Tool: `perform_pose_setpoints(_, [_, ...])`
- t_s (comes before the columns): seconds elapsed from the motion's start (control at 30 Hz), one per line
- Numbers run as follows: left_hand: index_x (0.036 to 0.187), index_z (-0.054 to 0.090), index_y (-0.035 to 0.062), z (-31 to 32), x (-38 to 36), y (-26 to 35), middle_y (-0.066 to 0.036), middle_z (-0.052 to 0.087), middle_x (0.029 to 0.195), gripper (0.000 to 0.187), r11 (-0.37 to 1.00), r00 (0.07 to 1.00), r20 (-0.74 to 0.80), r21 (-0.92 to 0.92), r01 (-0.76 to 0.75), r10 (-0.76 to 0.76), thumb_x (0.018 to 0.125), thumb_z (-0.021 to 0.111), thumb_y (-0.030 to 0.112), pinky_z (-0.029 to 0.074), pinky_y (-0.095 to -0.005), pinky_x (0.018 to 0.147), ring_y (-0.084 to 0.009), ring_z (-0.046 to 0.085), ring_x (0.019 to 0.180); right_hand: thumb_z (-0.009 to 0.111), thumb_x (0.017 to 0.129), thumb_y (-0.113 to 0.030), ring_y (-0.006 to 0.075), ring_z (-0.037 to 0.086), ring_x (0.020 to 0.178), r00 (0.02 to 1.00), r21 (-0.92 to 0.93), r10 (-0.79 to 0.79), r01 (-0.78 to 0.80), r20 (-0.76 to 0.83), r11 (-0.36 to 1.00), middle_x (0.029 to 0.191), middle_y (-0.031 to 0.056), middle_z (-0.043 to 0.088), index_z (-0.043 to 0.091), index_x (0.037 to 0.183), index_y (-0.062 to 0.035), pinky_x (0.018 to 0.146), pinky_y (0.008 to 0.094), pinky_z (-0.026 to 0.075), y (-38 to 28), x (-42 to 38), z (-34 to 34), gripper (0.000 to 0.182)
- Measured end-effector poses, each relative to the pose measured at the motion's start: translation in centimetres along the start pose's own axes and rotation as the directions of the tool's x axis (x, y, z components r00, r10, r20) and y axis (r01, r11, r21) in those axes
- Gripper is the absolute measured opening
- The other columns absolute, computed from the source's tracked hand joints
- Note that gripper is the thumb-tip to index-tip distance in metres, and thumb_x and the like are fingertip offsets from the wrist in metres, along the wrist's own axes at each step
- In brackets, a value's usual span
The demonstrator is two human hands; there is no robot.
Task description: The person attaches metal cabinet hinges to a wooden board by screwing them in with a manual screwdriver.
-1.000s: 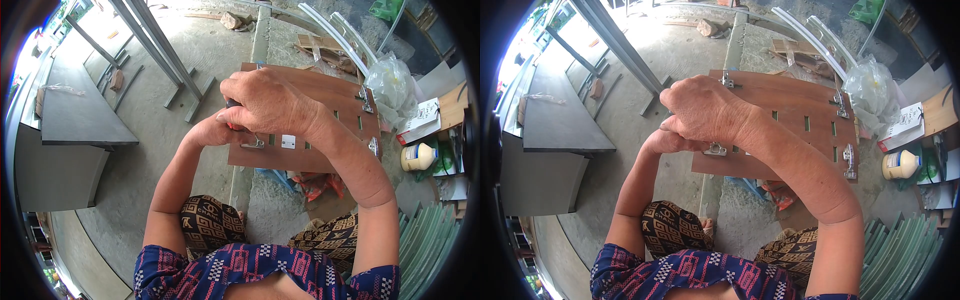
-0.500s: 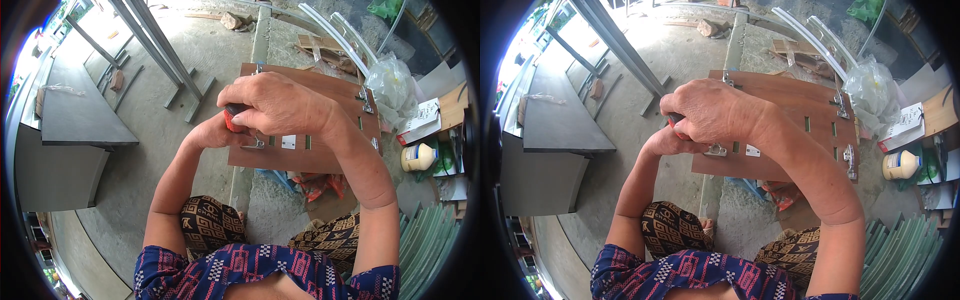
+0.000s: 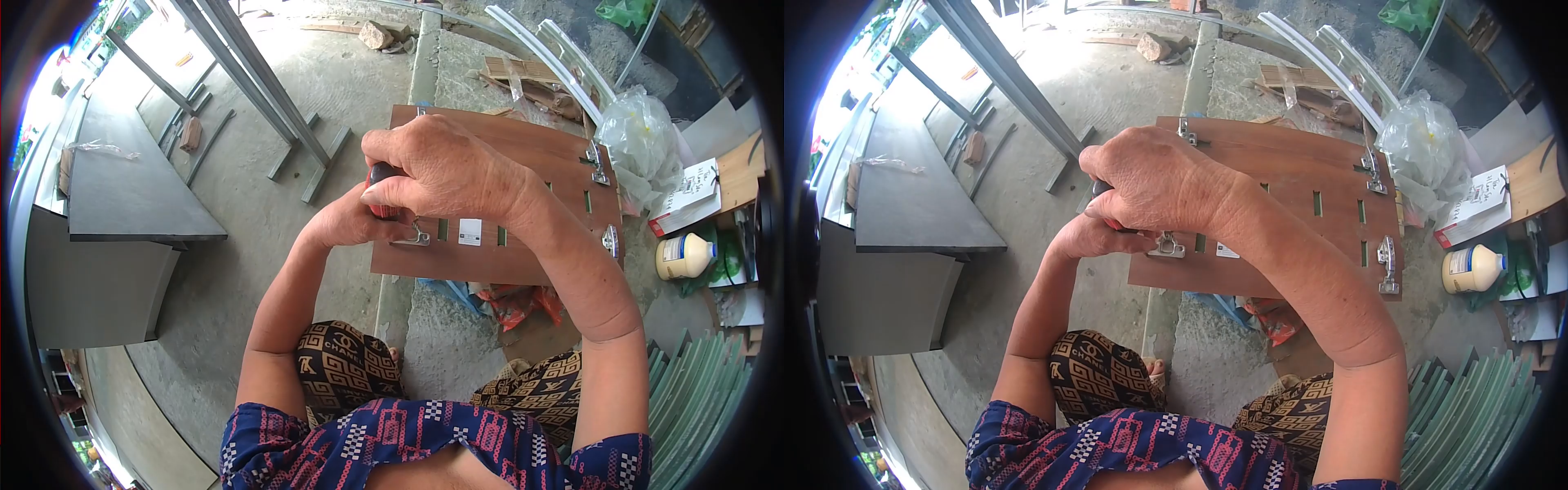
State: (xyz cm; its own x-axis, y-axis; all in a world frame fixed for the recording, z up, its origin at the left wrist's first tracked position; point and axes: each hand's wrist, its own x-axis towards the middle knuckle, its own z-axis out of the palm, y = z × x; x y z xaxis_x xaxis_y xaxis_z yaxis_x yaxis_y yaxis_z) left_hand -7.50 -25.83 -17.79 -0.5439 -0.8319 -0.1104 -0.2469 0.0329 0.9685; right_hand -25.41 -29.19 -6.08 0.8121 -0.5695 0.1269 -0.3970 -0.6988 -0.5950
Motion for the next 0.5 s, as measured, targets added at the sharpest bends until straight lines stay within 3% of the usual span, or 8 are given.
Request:
perform_pose_setpoints(0.1, [0.092,0.062,0.0032,0.3,0.0,0.1,-0.002,0.063,0.082,0.023,0.995,0.993,-0.075,0.045,-0.091,0.094,0.078,0.075,0.016,0.049,-0.0304,0.070,-0.0117,0.058,0.076,0.065,0.075,-0.014,0.0329,0.065,0.066,0.995,-0.003,-0.031,0.031,-0.091,1.000,0.065,0.0201,0.062,0.058,0.076,0.0037,0.067,0.0415,0.052,0.6,-0.4,0.6,0.019])
perform_pose_setpoints(0.2, [0.090,0.064,0.0013,-0.1,0.4,1.9,-0.004,0.066,0.078,0.023,0.973,0.981,-0.105,0.182,-0.141,0.161,0.080,0.073,0.019,0.050,-0.0319,0.065,-0.0131,0.061,0.071,0.067,0.076,-0.015,0.0333,0.064,0.064,0.966,0.126,-0.089,0.123,-0.243,0.984,0.064,0.0195,0.061,0.059,0.077,0.0021,0.062,0.0413,0.050,1.1,-1.2,0.2,0.019])
perform_pose_setpoints(0.27, [0.088,0.067,0.0014,-0.4,0.7,2.9,-0.006,0.068,0.074,0.021,0.946,0.977,-0.084,0.280,-0.165,0.195,0.082,0.072,0.021,0.051,-0.0330,0.061,-0.0145,0.064,0.068,0.070,0.077,-0.011,0.0173,0.058,0.060,0.955,0.065,-0.091,0.113,-0.282,0.991,0.065,0.0102,0.060,0.060,0.081,-0.0002,0.056,0.0308,0.046,0.6,-2.3,-1.3,0.015])
perform_pose_setpoints(0.3, [0.089,0.067,0.0016,0.1,0.9,3.8,-0.006,0.068,0.075,0.021,0.958,0.974,-0.072,0.207,-0.198,0.217,0.082,0.072,0.021,0.051,-0.0330,0.061,-0.0141,0.064,0.068,0.072,0.078,-0.009,0.0093,0.055,0.058,0.949,0.036,-0.092,0.108,-0.303,0.993,0.066,0.0055,0.060,0.061,0.083,-0.0013,0.053,0.0255,0.044,0.0,-2.9,-2.2,0.014])
perform_pose_setpoints(0.43, [0.092,0.067,0.0027,2.6,3.4,5.7,-0.007,0.066,0.073,0.024,0.939,0.941,-0.018,0.085,-0.334,0.337,0.082,0.073,0.024,0.050,-0.0328,0.062,-0.0128,0.061,0.066,0.072,0.079,-0.010,0.0086,0.052,0.060,0.951,-0.004,-0.013,0.012,-0.310,1.000,0.069,0.0036,0.057,0.062,0.085,-0.0029,0.053,0.0246,0.043,-0.7,-5.2,-4.2,0.013])
perform_pose_setpoints(0.5, [0.093,0.067,0.0024,3.1,4.7,5.5,-0.007,0.066,0.072,0.026,0.933,0.940,0.028,0.116,-0.340,0.339,0.082,0.074,0.025,0.051,-0.0326,0.063,-0.0126,0.060,0.065,0.071,0.079,-0.010,0.0089,0.052,0.062,0.944,-0.002,0.041,-0.044,-0.327,0.999,0.071,0.0033,0.058,0.062,0.085,-0.0032,0.054,0.0249,0.043,-0.2,-6.1,-4.0,0.013])
